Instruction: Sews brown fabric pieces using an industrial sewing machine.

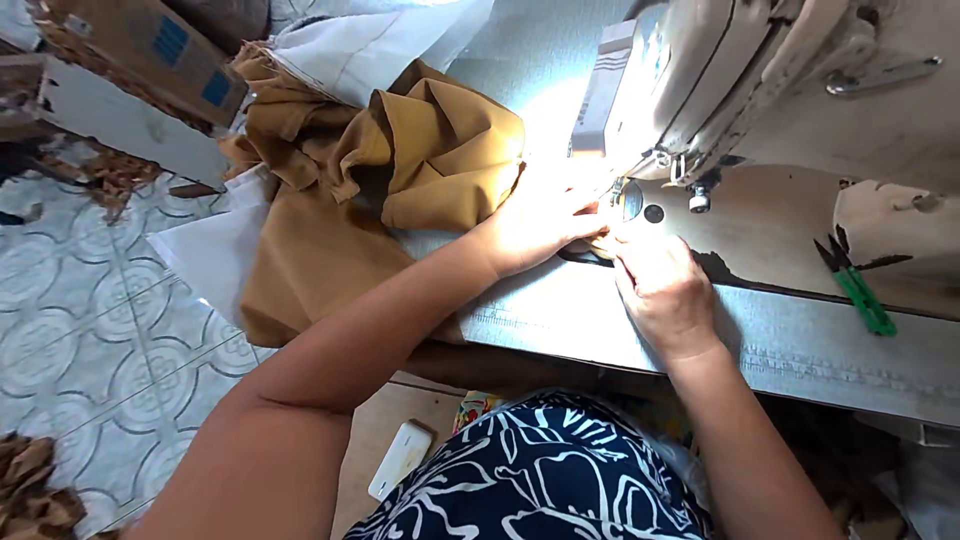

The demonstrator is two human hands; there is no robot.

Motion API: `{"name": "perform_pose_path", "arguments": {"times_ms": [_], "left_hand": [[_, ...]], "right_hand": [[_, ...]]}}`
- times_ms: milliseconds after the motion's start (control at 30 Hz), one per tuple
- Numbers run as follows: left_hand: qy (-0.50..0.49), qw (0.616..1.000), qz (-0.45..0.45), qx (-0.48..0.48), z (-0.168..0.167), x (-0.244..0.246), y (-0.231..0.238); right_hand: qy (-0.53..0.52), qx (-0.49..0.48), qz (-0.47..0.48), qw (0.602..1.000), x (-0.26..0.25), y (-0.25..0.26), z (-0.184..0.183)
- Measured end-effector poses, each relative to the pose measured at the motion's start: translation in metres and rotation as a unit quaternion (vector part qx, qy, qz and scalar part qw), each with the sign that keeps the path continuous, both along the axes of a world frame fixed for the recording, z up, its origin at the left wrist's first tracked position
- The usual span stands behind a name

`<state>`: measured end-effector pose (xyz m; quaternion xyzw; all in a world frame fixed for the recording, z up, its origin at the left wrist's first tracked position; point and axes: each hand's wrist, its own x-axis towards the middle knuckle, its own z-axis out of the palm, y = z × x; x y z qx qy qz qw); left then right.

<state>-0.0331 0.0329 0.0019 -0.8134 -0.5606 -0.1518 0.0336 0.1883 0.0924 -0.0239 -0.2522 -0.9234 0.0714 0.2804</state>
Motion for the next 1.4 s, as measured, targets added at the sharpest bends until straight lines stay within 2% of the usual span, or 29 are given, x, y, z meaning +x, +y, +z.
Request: {"name": "perform_pose_path", "arguments": {"times_ms": [233,533,767,967,1100,1267,1400], "left_hand": [[0.021,0.999,-0.007,0.028,0.000,-0.008,0.004],[-0.007,0.998,-0.017,0.054,-0.004,-0.011,0.006],[-0.045,0.997,-0.010,0.058,-0.008,-0.013,0.007],[-0.135,0.990,0.036,0.013,-0.006,-0.011,0.012],[-0.046,0.998,-0.004,0.051,-0.011,-0.021,0.022],[-0.033,0.998,0.042,0.040,-0.012,-0.023,0.033],[-0.028,0.996,0.060,0.051,-0.013,-0.021,0.031]], "right_hand": [[-0.032,0.005,-0.020,0.999,-0.005,0.000,0.002],[-0.034,0.005,-0.043,0.998,-0.007,-0.003,0.000],[-0.036,0.003,-0.055,0.998,-0.007,-0.003,-0.001],[-0.043,-0.018,-0.059,0.997,-0.012,0.000,0.004],[-0.057,-0.017,-0.072,0.996,-0.020,0.010,0.007],[-0.087,-0.023,-0.102,0.991,-0.030,0.018,0.007],[-0.079,-0.080,-0.102,0.988,-0.006,0.006,0.027]]}}
